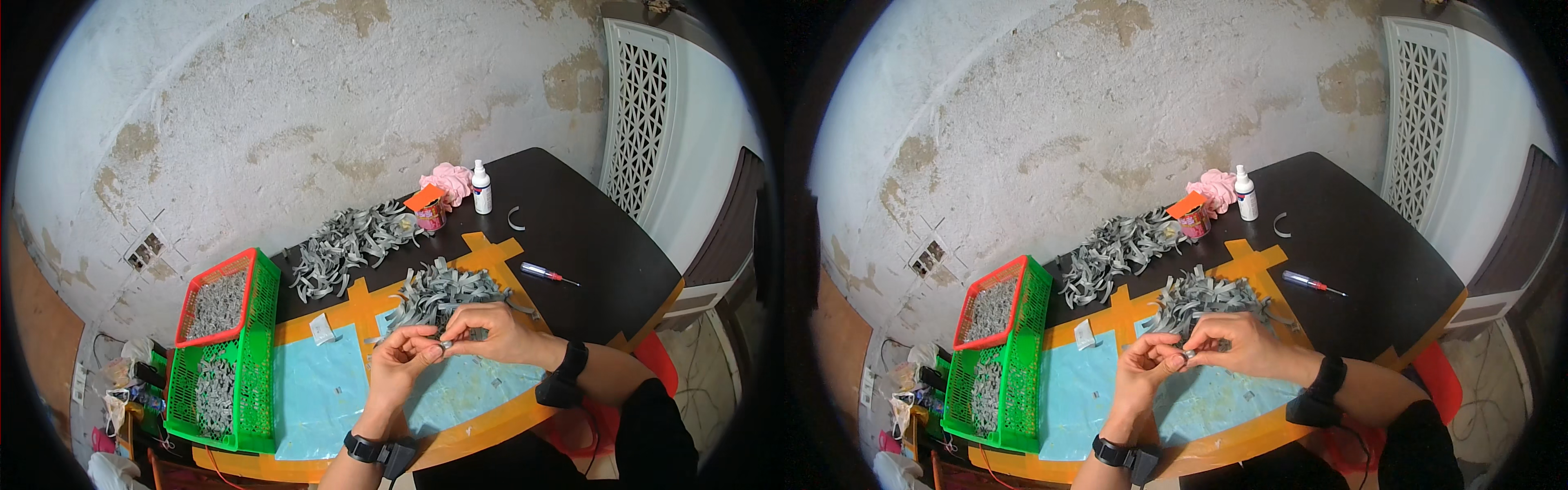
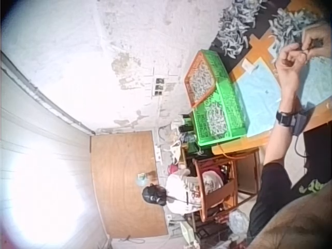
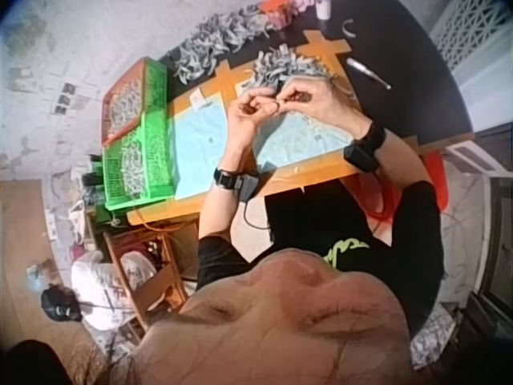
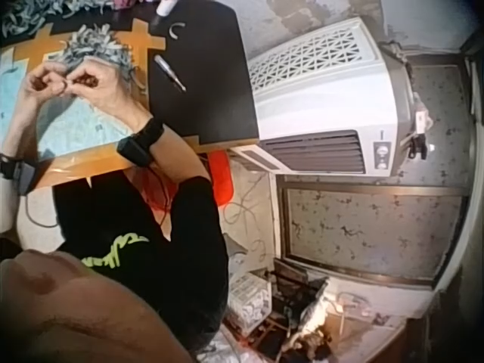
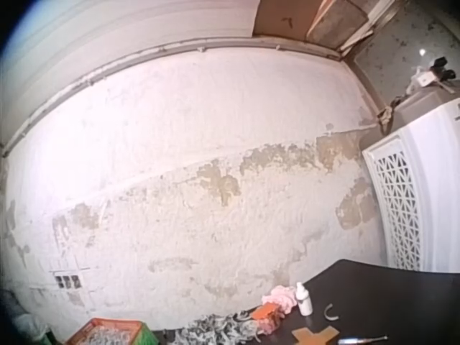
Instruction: Manually assembling or sorting small decorative fabric flower components for footwear.
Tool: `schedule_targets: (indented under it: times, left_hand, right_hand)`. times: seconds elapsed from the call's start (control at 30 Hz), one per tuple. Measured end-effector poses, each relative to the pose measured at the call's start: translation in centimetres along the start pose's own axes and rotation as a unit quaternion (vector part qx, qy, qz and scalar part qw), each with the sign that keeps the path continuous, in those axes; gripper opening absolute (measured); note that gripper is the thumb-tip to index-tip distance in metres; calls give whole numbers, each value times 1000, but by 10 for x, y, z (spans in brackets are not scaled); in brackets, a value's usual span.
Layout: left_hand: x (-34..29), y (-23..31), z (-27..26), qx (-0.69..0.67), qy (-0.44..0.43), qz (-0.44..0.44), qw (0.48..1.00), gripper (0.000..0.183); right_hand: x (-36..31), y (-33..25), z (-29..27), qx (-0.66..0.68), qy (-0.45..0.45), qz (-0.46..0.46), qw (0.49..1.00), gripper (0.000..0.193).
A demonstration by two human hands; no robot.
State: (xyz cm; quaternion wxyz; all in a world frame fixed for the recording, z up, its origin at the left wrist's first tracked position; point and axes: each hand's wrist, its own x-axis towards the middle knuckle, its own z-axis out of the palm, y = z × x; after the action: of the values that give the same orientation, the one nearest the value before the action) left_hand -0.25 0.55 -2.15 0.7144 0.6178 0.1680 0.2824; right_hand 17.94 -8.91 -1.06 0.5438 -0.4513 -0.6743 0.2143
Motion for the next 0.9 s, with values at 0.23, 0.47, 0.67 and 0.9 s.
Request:
schedule_targets:
  times: [0.23,0.47,0.67,0.9]
  left_hand:
    - [1,2,0,29,60,45,997,17]
    - [-4,56,-92,-129,404,320,847,29]
    - [-58,75,-196,-162,549,430,698,50]
    - [-9,64,-105,56,403,279,870,39]
  right_hand:
    - [6,-1,-1,-44,1,-16,999,14]
    - [2,25,-23,-149,-44,-17,988,14]
    - [-1,26,-20,-224,-122,5,967,16]
    - [0,31,-21,-217,-76,-7,973,13]
